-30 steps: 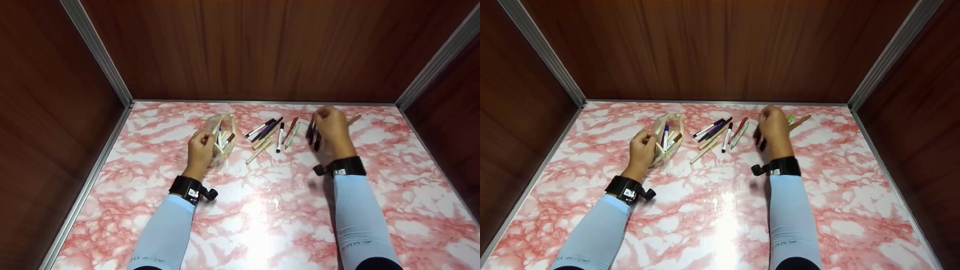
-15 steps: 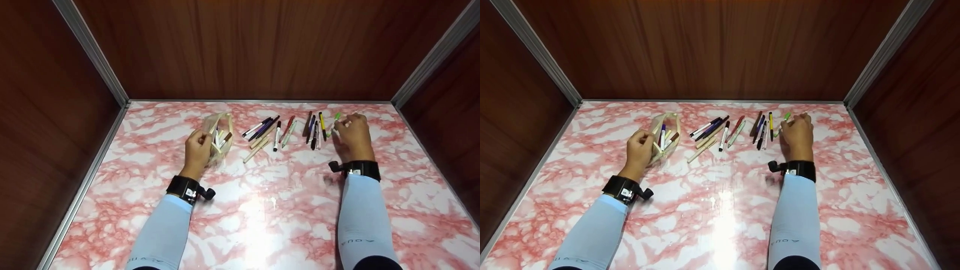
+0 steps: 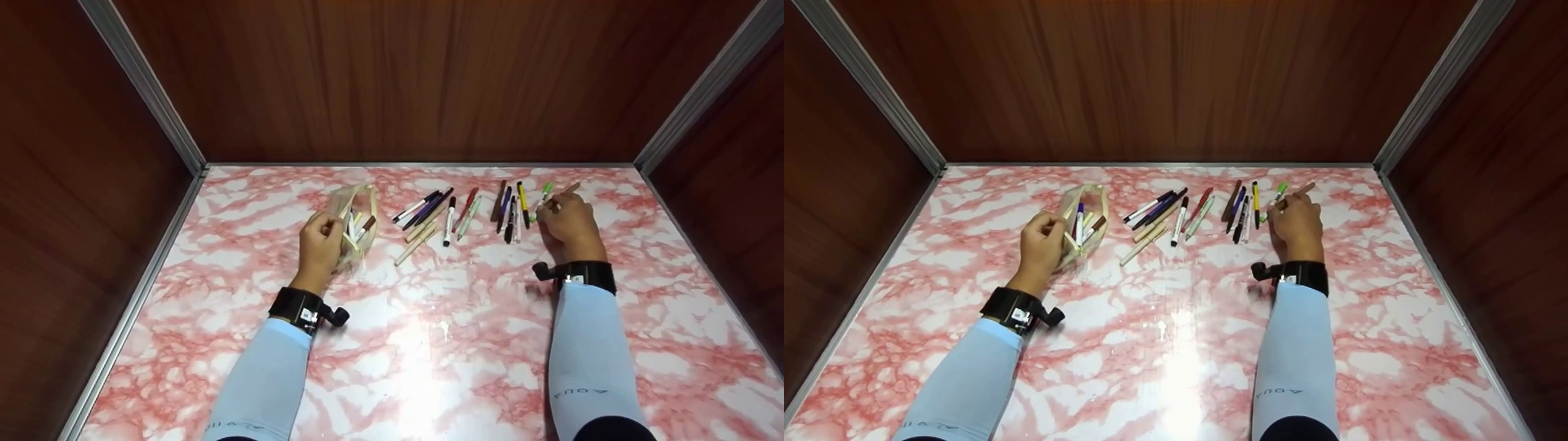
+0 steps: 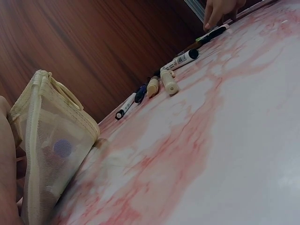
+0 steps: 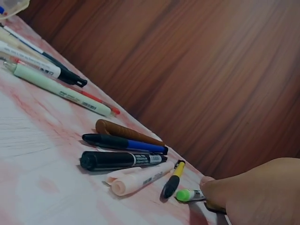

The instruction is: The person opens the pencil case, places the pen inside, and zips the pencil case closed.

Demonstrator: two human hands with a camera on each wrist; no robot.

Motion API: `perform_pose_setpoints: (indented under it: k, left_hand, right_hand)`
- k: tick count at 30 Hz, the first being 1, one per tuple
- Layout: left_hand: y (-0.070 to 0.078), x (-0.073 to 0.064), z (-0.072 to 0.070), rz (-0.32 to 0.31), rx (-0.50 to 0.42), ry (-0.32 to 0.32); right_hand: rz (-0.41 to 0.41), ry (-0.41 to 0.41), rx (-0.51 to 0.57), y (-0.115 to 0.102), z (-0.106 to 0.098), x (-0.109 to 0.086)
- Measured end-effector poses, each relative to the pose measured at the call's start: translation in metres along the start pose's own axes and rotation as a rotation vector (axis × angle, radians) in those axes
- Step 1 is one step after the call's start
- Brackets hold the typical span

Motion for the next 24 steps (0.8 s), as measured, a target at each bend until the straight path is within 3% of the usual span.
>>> perform_pose_setpoints:
  k: [9, 14, 19, 24]
  left_hand:
    - [0.001, 0.0, -0.001, 0.007, -0.006, 0.001]
    - [0.001, -0.001, 0.0, -0.006, -0.02, -0.003]
    - [0.001, -0.001, 0.0, -0.02, -0.023, -0.01]
    - [0.001, -0.001, 0.0, -0.027, -0.017, -0.013]
  right_hand:
    - [0.023, 0.074, -0.01, -0.003, 0.002, -0.003]
    - [0.175, 0.097, 0.043, 0.001, -0.003, -0.003]
    - [0.325, 0.036, -0.003, 0.005, -0.01, -0.004]
    - [0.319, -0.031, 0.026, 0.001, -0.013, -0.007]
Point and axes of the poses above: each hand's wrist, its own x-axis towards the middle knuckle, its own z-axis out of the palm, y = z × x, the point moved 3 cm from there along x, towards the middle knuckle, and after that the axes turned 15 degrees about -z, right-handed, at the moved point
